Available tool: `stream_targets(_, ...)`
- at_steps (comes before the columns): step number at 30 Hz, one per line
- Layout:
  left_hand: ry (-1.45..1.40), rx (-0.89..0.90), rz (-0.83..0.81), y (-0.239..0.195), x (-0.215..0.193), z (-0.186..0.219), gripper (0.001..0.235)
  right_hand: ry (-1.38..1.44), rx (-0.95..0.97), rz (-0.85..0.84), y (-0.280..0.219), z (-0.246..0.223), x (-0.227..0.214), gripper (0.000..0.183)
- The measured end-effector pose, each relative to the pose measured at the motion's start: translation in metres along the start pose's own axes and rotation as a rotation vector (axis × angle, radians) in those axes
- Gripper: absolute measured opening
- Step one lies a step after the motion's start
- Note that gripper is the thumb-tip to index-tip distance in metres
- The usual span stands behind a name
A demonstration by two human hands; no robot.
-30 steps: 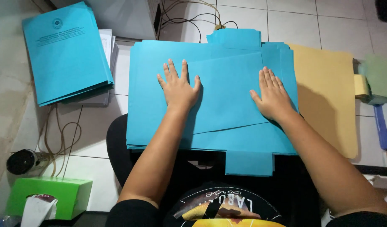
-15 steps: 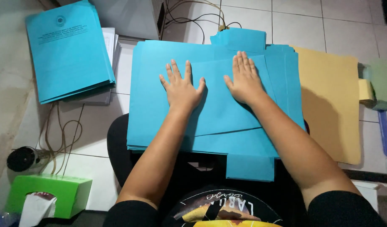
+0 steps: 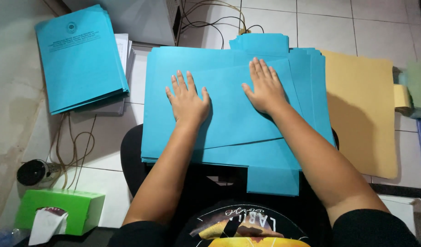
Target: The person folds light blue folders in half by hand, pressing down on the crease to flatten them. They repeatedly pick up a folder, fold it, and place it on a growing stack on their lap.
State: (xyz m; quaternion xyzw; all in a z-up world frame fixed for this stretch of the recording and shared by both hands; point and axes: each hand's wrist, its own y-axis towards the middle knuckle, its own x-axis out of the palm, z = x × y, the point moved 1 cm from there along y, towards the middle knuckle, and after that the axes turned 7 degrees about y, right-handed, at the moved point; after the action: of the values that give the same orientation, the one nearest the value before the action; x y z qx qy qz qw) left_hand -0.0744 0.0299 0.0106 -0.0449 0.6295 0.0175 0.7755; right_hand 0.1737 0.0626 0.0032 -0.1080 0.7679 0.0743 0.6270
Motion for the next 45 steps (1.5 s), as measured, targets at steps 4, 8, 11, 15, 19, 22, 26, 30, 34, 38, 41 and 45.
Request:
stream_targets(4, 0.020, -0.031, 0.017, -0.011, -0.003, -0.022, 0.068, 0.020, 0.085, 0.004, -0.027, 0.034, -0.005, 0.080)
stream_targets(8, 0.042, -0.024, 0.031, -0.016, -0.006, -0.030, 0.064, -0.005, 0.153, 0.020, -0.048, 0.053, -0.003, 0.080)
stream_targets(11, 0.081, -0.051, 0.018, -0.009, 0.003, -0.026, 0.065, -0.025, 0.160, 0.059, -0.052, 0.054, 0.012, 0.079)
stream_targets(15, 0.165, -0.066, -0.033, 0.010, 0.015, -0.013, 0.071, -0.035, 0.045, 0.075, -0.048, 0.017, 0.023, 0.077)
stream_targets(19, 0.107, 0.051, -0.018, 0.016, 0.017, 0.020, 0.069, -0.037, -0.101, 0.079, -0.026, -0.032, 0.038, 0.076)
stream_targets(22, 0.048, 0.149, -0.042, 0.016, 0.012, 0.035, 0.066, -0.075, -0.216, 0.117, -0.004, -0.046, 0.046, 0.074)
stream_targets(26, 0.015, 0.081, -0.050, 0.009, -0.002, 0.030, 0.068, -0.002, -0.209, 0.051, 0.010, -0.035, 0.040, 0.072)
stream_targets(30, 0.020, -0.018, -0.006, 0.014, 0.001, 0.013, 0.073, 0.016, -0.071, 0.064, 0.015, -0.006, 0.025, 0.072)
stream_targets(34, 0.017, -0.034, 0.031, 0.015, 0.000, -0.002, 0.073, 0.027, 0.075, 0.035, 0.003, 0.029, 0.006, 0.075)
stream_targets(38, 0.003, 0.015, 0.033, 0.013, 0.001, -0.013, 0.071, 0.030, 0.161, -0.017, -0.025, 0.055, -0.004, 0.075)
stream_targets(41, 0.020, 0.042, 0.029, 0.003, -0.001, -0.017, 0.070, 0.009, 0.168, -0.041, -0.052, 0.064, -0.006, 0.075)
stream_targets(45, 0.097, 0.068, -0.005, -0.033, -0.005, -0.014, 0.075, -0.022, 0.191, -0.053, -0.081, 0.059, -0.008, 0.076)
